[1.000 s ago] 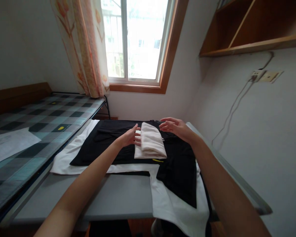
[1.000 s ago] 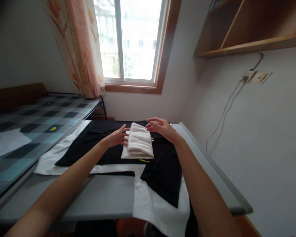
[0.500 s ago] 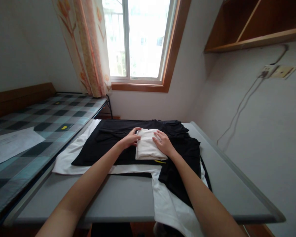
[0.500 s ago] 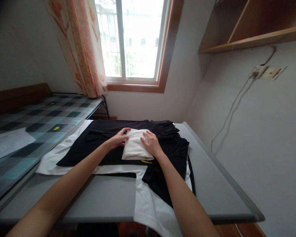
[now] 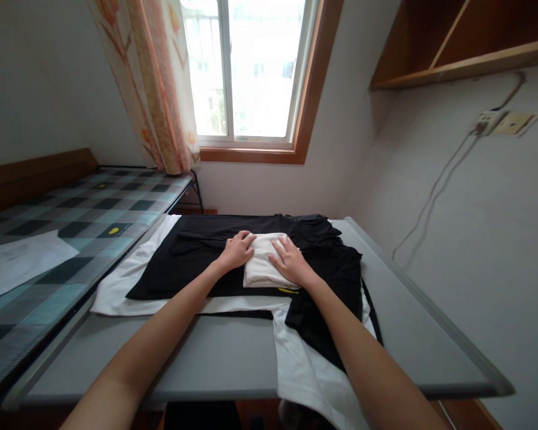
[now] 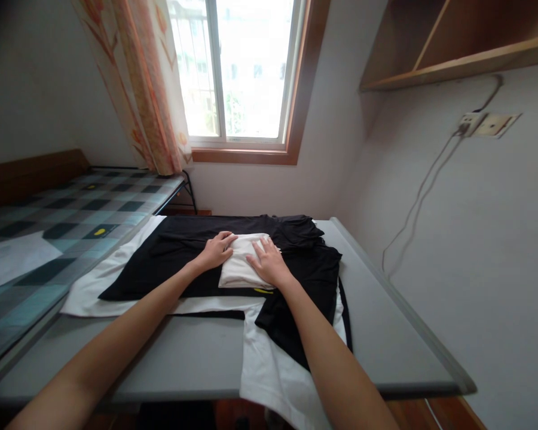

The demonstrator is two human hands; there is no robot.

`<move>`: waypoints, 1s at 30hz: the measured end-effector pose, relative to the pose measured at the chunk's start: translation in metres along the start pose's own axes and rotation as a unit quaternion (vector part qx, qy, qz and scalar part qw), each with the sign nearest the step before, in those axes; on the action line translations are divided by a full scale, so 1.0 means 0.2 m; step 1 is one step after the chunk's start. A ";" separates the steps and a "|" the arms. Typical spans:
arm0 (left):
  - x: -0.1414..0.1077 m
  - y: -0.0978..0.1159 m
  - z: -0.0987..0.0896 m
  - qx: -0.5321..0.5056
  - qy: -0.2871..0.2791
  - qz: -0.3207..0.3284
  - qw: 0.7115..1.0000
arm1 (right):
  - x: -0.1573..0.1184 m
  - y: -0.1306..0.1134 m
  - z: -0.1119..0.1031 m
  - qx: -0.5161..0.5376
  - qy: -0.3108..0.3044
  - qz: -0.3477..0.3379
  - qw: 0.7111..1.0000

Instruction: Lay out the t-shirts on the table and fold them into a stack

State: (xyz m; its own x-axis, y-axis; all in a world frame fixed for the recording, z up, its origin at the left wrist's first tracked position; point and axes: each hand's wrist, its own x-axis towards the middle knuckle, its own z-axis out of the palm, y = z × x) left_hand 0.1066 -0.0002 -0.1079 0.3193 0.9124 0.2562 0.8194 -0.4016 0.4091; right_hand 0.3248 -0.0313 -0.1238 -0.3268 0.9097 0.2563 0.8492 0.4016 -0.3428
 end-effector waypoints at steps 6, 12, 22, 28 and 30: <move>0.01 -0.05 0.05 -0.004 -0.031 -0.032 0.999 | 0.02 0.05 -0.03 0.153 0.177 0.043 0.971; -0.01 -0.05 0.06 0.001 0.008 -0.008 1.000 | 0.02 0.07 -0.07 0.201 0.303 0.136 0.922; -0.01 -0.05 0.05 -0.039 0.030 -0.004 0.999 | 0.01 0.10 -0.08 0.185 0.352 0.234 0.887; 0.01 -0.06 0.05 -0.107 0.081 -0.070 0.988 | -0.02 0.06 -0.15 0.128 0.182 0.273 0.936; 0.01 -0.06 0.05 -0.097 0.061 -0.065 0.991 | -0.04 0.04 -0.18 0.070 0.087 0.288 0.951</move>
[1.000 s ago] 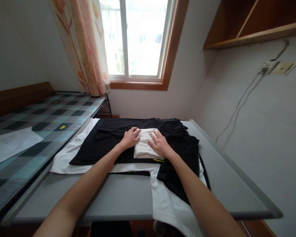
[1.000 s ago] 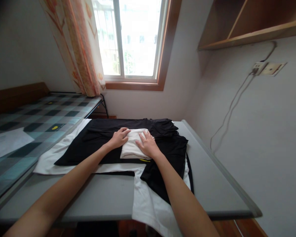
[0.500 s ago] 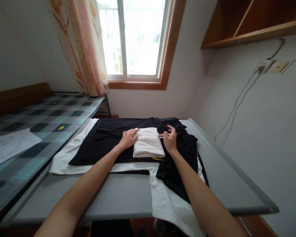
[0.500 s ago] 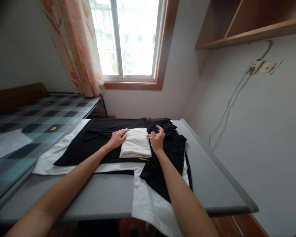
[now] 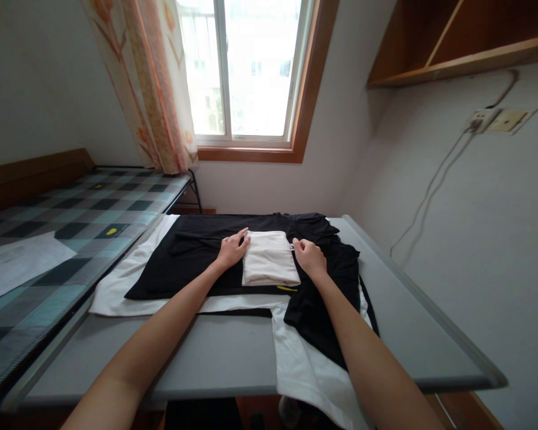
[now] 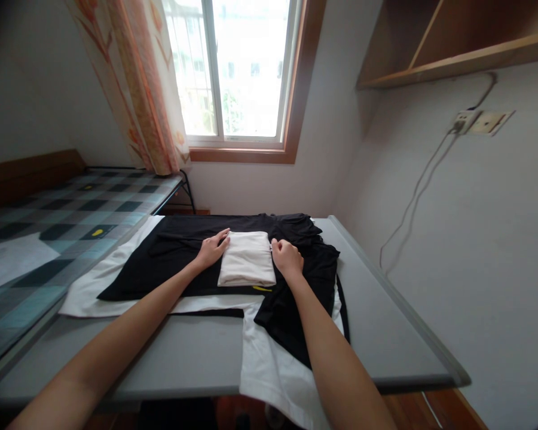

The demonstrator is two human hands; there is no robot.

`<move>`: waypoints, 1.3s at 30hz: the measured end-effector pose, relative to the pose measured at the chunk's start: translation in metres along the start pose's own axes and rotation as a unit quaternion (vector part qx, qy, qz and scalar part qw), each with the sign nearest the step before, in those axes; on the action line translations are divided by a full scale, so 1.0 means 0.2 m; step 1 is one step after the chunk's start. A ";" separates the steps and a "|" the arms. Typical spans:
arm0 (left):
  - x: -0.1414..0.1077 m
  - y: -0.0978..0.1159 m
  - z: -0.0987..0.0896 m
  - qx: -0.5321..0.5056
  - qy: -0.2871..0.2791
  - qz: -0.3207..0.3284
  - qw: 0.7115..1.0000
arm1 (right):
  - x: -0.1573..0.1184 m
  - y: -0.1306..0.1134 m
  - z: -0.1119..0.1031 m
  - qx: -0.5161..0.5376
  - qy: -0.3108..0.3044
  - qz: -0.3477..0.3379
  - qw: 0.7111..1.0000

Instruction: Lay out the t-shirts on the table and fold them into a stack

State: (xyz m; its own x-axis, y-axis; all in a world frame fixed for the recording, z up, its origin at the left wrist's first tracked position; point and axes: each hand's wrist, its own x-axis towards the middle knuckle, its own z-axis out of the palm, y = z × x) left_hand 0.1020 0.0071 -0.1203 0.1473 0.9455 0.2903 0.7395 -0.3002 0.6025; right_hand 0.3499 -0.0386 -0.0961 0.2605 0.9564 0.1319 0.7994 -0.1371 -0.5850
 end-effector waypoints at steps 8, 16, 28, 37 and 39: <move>0.03 -0.01 -0.01 -0.137 -0.008 0.001 0.991 | -0.01 0.02 -0.04 0.044 -0.199 -0.105 0.973; 0.07 0.03 -0.06 -0.269 0.079 -0.038 0.959 | -0.04 -0.01 -0.14 0.266 -0.270 -0.073 0.923; 0.02 0.09 -0.04 -0.150 -0.086 -0.047 0.984 | 0.07 0.10 -0.04 0.078 0.135 -0.083 0.984; -0.10 0.14 0.02 0.091 -0.066 0.210 0.971 | -0.09 -0.09 0.07 -0.109 0.003 -0.317 0.942; -0.10 0.12 0.03 0.114 -0.088 0.192 0.971 | -0.09 -0.07 0.11 -0.133 -0.054 -0.293 0.945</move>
State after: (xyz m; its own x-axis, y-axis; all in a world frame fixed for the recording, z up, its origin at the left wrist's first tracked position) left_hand 0.1201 -0.0191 -0.1157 0.5362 0.7824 0.3168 0.7310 -0.6181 0.2892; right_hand 0.3217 -0.0490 -0.1081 -0.3147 0.9068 0.2805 0.9008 0.3784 -0.2128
